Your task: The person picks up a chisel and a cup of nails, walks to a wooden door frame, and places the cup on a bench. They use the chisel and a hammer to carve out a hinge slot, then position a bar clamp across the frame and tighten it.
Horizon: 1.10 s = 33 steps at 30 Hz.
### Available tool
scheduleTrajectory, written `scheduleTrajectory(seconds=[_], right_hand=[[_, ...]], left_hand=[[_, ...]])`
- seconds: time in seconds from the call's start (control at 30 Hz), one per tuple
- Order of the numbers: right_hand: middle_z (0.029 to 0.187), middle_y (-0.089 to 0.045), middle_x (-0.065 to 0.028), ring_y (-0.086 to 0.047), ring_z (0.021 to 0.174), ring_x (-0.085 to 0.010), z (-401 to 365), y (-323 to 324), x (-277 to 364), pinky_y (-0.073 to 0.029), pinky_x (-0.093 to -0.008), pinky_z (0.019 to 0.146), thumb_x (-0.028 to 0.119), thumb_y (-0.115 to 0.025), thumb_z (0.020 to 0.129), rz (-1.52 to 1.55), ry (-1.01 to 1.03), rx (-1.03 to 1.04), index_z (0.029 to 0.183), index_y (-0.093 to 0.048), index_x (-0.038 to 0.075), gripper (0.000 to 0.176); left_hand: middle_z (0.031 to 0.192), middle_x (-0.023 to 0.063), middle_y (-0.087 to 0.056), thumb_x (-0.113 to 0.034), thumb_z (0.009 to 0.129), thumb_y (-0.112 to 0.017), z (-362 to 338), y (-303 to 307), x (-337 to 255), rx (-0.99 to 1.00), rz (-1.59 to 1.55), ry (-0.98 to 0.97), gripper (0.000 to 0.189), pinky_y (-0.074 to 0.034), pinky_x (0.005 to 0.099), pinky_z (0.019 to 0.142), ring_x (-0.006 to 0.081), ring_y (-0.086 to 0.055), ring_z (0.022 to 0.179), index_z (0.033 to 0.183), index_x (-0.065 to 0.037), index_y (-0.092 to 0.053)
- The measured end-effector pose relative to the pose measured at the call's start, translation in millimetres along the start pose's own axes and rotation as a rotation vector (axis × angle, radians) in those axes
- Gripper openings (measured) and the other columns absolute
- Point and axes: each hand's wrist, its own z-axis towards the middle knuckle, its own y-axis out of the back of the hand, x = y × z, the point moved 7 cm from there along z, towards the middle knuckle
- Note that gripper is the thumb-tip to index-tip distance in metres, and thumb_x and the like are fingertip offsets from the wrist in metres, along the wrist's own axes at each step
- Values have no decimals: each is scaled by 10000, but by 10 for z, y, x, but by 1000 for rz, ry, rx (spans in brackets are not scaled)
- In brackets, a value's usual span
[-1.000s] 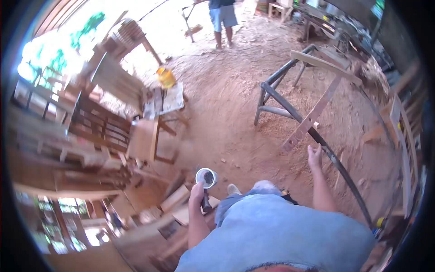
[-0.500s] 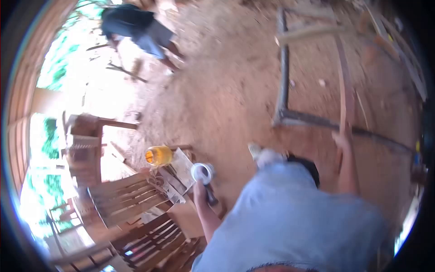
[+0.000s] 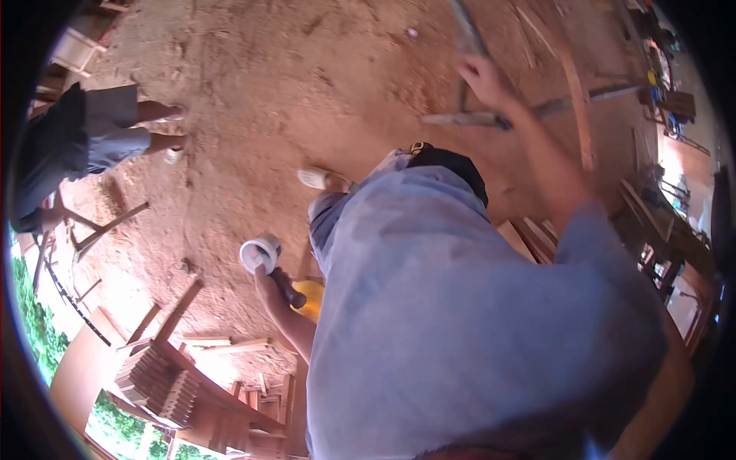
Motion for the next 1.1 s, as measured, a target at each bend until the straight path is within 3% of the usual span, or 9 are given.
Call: scheduleTrajectory(seconds=[0.13, 0.2, 0.33, 0.4, 0.47, 0.73, 0.87, 0.97, 1.1], right_hand=[[682, -580, -11, -544, 620, -103, -1300, -613, -490, -427, -304, 557, 343, -542, 958, 132, -519, -85, 837, -642, 42, 340], [575, -514, 2, -433, 440, -104, -2472, -910, -584, -309, -286, 419, 397, -526, 960, 247, -1212, 435, 695, -542, 153, 361], [554, -476, 3, -402, 391, -136, -3903, -1433, -547, -288, -312, 382, 411, -502, 955, 613, -1976, 446, 687, -476, 176, 357], [582, -473, -2, -384, 407, -146, -3653, -1665, -319, -327, -335, 423, 372, -523, 945, 1096, -1645, 326, 727, -494, 175, 294], [607, -482, -10, -407, 454, -143, -2919, -1764, -303, -363, -340, 464, 337, -540, 931, 430, -1851, 52, 838, -545, 162, 198], [727, -649, -122, -623, 612, -224, 2358, -2776, 386, -500, -388, 557, 390, -641, 776, 401, -1167, -294, 841, -664, 15, 382], [763, -692, -94, -626, 653, -215, 4968, -3669, 2344, -533, -369, 610, 466, -619, 839, 439, -689, 157, 912, -712, 44, 439], [930, -715, -132, -658, 798, -197, 6012, -3746, 4177, -533, -347, 764, 353, -637, 879, 348, 139, 154, 1073, -681, 43, 368], [924, -686, -42, -614, 820, -108, 6834, -4193, 4886, -497, -248, 725, 205, -617, 926, 597, 94, 621, 1161, -649, 46, 286]], left_hand=[[655, 68, -533, -433, 925, -466, 728, -157, -1073, 196, 154, -96, 429, -468, 334, 484, 203, -521, 514, 892, -16, -562], [603, 81, -540, -461, 919, -454, 969, -321, -1638, 206, 235, -139, 468, -453, 343, 470, 210, -550, 523, 876, -11, -577], [580, 57, -518, -439, 930, -448, 1308, -755, -2832, 421, 339, -246, 440, -451, 331, 452, 201, -528, 481, 847, -23, -563], [563, 42, -496, -437, 935, -437, 1548, -1087, -3415, 620, 389, -313, 430, -431, 317, 419, 189, -496, 438, 813, -41, -552], [523, 41, -472, -432, 938, -426, 1966, -1474, -4044, 741, 426, -324, 429, -419, 320, 402, 191, -473, 405, 791, -46, -543], [550, 90, -510, -405, 912, -419, 2296, -2704, -6660, 705, 499, -510, 411, -439, 359, 447, 231, -515, 459, 760, -39, -527], [544, 90, -521, -413, 910, -397, 2320, -2677, -7532, 636, 460, -532, 433, -450, 356, 465, 232, -530, 486, 794, -27, -557], [521, 85, -489, -471, 923, -380, 2710, -2757, -8077, 615, 370, -504, 486, -401, 363, 369, 245, -469, 393, 817, -35, -568], [545, 72, -486, -429, 950, -403, 3551, -2768, -8859, 493, 221, -556, 435, -403, 366, 402, 218, -478, 420, 767, -59, -539]])
